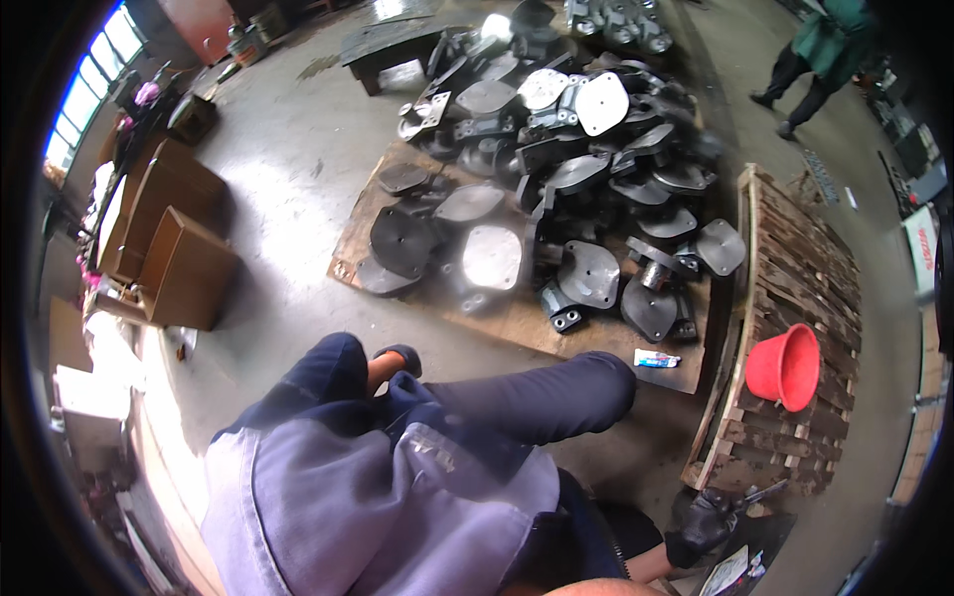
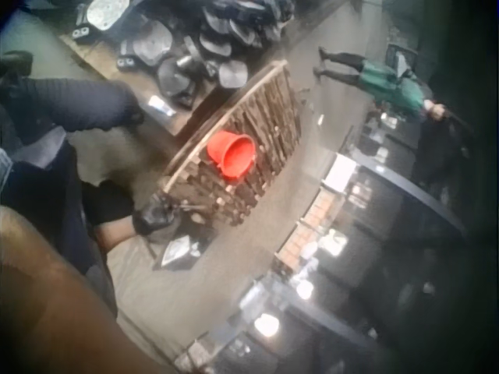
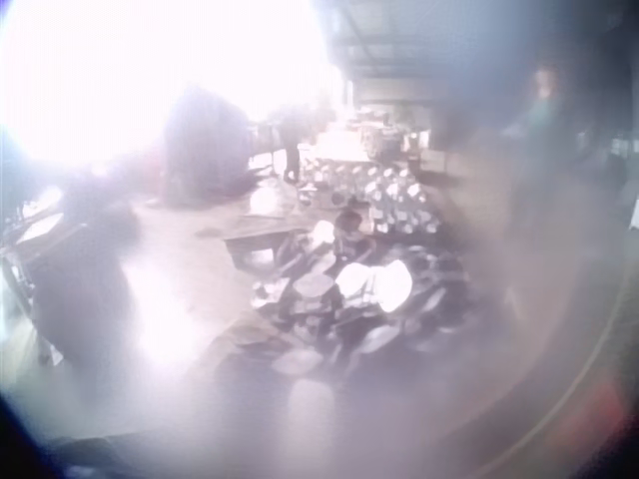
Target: The person repeatedly picks up dark metal parts from a pile on a wooden pallet, scrapes their surfaces with a handheld scraper on a flat board, and returns them to the pile. The process is repeated for multiple parts in a continuous loop.
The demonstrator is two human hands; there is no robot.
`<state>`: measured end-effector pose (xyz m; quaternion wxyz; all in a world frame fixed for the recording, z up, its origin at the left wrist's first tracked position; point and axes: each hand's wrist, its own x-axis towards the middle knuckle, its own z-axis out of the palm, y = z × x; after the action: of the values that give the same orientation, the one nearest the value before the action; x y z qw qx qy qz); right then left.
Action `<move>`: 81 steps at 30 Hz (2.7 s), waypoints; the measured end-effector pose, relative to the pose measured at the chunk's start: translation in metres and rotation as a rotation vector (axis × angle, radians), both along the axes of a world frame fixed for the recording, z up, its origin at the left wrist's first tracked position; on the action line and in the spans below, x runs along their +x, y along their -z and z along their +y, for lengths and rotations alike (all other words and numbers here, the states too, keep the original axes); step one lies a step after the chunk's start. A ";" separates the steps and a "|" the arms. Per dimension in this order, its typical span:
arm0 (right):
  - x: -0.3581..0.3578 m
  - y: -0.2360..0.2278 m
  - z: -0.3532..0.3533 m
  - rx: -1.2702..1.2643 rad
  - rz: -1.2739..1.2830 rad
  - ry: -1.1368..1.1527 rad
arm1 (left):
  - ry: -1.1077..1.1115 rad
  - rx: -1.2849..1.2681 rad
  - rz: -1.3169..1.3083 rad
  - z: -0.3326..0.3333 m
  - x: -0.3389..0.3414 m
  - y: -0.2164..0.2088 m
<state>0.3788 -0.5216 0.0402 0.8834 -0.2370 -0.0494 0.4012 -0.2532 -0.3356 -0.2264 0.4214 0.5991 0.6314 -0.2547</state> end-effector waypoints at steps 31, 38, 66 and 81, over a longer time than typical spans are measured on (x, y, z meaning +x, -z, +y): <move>-0.013 0.039 0.004 -0.238 -0.241 0.042 | -0.555 0.493 -0.835 0.135 -0.024 -0.187; -0.010 0.027 0.020 -0.499 -0.351 0.135 | -0.952 0.763 -0.776 0.238 -0.002 -0.198; 0.079 0.036 -0.008 -1.261 -0.335 0.489 | -0.993 0.660 -0.638 0.661 -0.043 -0.049; 0.120 0.063 -0.066 -1.303 -0.328 0.419 | 0.488 1.503 -0.442 0.659 -0.052 -0.078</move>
<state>0.4984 -0.5872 -0.0228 0.6014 -0.7799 0.1151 0.1296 -0.3049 0.3232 -0.1488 -0.0449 0.8784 0.3877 0.2758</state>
